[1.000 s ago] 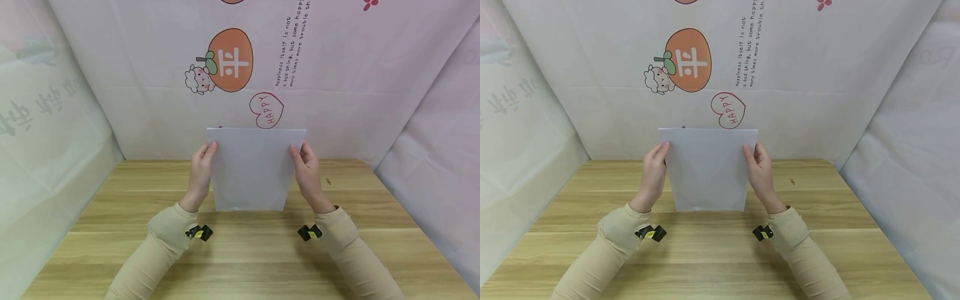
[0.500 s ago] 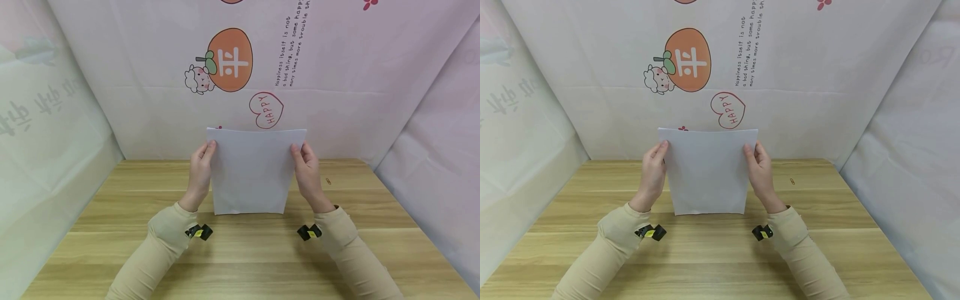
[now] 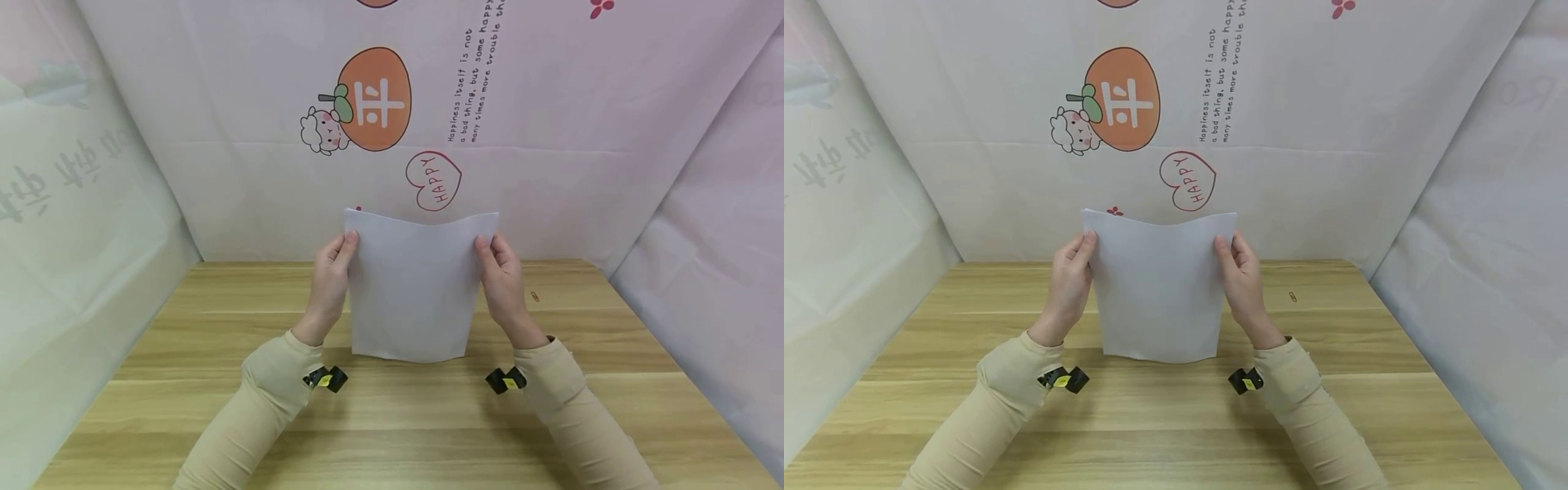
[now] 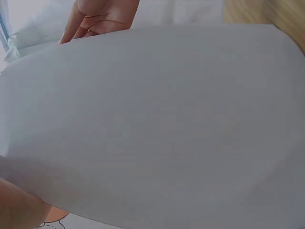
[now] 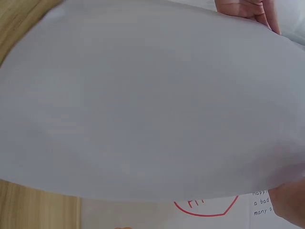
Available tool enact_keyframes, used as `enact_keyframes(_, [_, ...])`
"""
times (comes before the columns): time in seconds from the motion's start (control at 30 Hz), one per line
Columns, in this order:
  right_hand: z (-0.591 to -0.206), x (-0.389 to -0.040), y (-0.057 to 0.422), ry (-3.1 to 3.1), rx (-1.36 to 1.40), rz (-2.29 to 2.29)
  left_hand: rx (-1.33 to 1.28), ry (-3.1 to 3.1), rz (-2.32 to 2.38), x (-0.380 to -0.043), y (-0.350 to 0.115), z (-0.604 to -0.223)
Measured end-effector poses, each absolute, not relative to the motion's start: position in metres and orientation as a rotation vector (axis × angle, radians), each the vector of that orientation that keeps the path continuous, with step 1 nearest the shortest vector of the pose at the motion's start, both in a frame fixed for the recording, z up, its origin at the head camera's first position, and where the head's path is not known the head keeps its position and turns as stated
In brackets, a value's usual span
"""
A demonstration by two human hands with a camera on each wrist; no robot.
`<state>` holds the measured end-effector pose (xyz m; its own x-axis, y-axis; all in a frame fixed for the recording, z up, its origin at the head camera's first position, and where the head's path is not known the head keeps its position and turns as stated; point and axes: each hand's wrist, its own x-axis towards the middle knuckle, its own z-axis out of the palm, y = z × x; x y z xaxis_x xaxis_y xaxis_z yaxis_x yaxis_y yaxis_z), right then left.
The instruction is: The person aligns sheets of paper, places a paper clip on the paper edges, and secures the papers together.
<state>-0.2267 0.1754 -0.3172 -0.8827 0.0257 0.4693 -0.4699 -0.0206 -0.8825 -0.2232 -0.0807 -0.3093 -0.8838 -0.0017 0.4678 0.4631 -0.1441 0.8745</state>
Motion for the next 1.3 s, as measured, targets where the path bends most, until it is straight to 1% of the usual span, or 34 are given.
enact_keyframes(0.5, [-0.315, -0.225, 0.172, -1.854, 0.482, 1.957, -0.433, -1.734, -2.056, -0.223, -0.081, -0.310])
enact_keyframes(1.3, [-0.305, -0.224, 0.164, -1.810, 0.444, 1.886, -0.449, -1.665, -2.000, -0.218, -0.077, -0.297])
